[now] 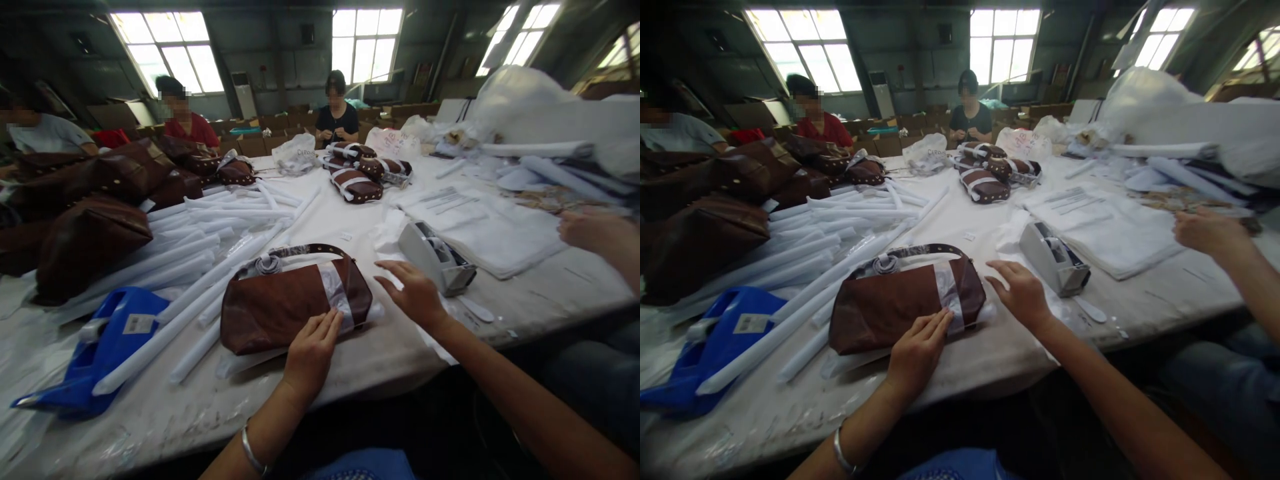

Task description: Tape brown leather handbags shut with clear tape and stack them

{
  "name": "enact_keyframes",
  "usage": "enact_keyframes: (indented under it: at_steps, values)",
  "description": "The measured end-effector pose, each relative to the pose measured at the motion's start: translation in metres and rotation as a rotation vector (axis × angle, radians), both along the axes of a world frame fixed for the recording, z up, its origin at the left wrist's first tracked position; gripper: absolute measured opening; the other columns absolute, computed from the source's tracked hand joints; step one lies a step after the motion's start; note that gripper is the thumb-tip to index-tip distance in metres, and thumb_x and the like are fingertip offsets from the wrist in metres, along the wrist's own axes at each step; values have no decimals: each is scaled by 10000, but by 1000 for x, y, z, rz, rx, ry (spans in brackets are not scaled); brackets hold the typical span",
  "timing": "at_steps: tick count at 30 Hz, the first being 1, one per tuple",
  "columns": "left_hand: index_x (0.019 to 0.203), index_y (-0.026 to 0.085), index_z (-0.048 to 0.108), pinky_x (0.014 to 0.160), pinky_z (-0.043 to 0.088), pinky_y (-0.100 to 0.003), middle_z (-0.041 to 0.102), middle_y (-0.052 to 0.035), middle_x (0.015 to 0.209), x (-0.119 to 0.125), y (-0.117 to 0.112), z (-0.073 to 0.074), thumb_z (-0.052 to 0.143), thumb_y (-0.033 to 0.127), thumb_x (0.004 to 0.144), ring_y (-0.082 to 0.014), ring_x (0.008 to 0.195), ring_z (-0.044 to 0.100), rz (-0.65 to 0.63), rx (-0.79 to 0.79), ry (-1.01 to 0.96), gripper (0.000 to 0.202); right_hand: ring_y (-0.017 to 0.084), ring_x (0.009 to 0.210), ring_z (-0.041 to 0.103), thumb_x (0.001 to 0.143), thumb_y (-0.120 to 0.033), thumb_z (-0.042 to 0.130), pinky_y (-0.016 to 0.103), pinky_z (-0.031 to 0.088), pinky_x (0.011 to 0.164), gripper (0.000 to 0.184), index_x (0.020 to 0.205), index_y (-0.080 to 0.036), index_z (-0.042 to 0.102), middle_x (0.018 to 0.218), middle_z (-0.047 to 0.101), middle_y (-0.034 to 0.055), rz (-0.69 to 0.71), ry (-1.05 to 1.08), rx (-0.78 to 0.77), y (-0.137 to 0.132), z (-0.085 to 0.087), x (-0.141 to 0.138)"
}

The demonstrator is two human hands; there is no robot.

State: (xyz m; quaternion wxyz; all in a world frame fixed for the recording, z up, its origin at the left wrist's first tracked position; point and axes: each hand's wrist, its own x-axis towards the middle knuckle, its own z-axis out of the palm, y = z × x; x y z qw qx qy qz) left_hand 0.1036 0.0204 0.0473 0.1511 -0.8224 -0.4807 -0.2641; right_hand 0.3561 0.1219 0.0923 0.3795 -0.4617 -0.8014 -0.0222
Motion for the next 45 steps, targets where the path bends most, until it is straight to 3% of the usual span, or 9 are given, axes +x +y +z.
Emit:
enact_keyframes:
  at_steps: [4, 7, 9, 15, 21, 28, 38, 41, 45]
  values:
    - [1379, 197, 559, 914, 588, -289, 650, -25, 1342, -1, 0, -1, 589, 77, 876, -196, 1071, 648, -10, 17, -26, 518, 319, 1353, 451, 905, -327, 606, 520, 309, 1167, 305, 1168, -191, 680, 1394, 578, 130, -344, 16, 83, 27, 15, 87]
    - [1390, 218, 554, 884, 601, -291, 664, -24, 1322, -1, 1, -2, 576, 71, 864, -196, 1057, 661, -19, 40, -53, 546, 355, 1435, 313, 799, -349, 682, 508, 203, 1205, 243, 945, -168, 751, 1465, 510, 137, -586, 256, -188, 48, 17, 135]
    - [1390, 229, 556, 881, 603, -294, 674, -24, 1306, -1, 1, -2, 567, 71, 862, -198, 1051, 666, -19, 50, -75, 552, 363, 1372, 406, 752, -385, 706, 474, 277, 1168, 216, 770, -175, 754, 1334, 621, 143, -623, 430, -404, 58, 13, 151]
    - [1386, 223, 560, 904, 599, -313, 657, -17, 1331, 0, 0, -6, 553, 78, 877, -210, 1076, 655, -12, 38, -102, 529, 316, 928, 683, 633, -455, 785, 427, 555, 805, 305, 721, -164, 757, 902, 754, 114, -538, 681, -582, 63, 5, 152]
    - [1375, 208, 568, 909, 589, -309, 652, -1, 1337, 0, -1, -5, 557, 76, 889, -212, 1079, 649, -15, 26, -108, 504, 247, 1169, 622, 619, -447, 845, 326, 535, 969, 317, 780, -192, 747, 1323, 633, 86, -405, 961, -297, 39, 21, 140]
    - [1387, 218, 559, 928, 580, -319, 651, -5, 1338, 0, 0, -5, 535, 75, 898, -215, 1095, 647, -28, 14, -96, 510, 241, 946, 704, 538, -464, 917, 380, 623, 876, 401, 780, -192, 752, 986, 745, 85, -347, 1233, -391, -21, 6, 145]
    - [1403, 185, 541, 970, 553, -299, 613, -6, 1390, -3, -2, -6, 557, 86, 911, -206, 1146, 612, 9, -56, -3, 502, 148, 490, 561, 535, -576, 847, 312, 530, 492, 468, 739, -164, 759, 679, 723, 72, -536, 910, -456, -28, -47, 168]
    - [1458, 202, 470, 978, 543, -282, 609, 18, 1395, -3, -3, -7, 547, 88, 920, -194, 1157, 603, 11, -57, -16, 555, 191, 626, 629, 630, -466, 828, 332, 549, 637, 314, 776, -191, 785, 764, 749, 71, -539, 749, -405, -43, -39, 173]
    - [1526, 229, 343, 998, 526, -271, 620, 33, 1382, -4, -2, -6, 539, 92, 929, -177, 1123, 616, 2, -58, -51, 643, 222, 901, 688, 855, -310, 683, 331, 529, 842, 145, 942, -269, 792, 957, 763, 47, -226, 137, -230, -71, -1, 167]
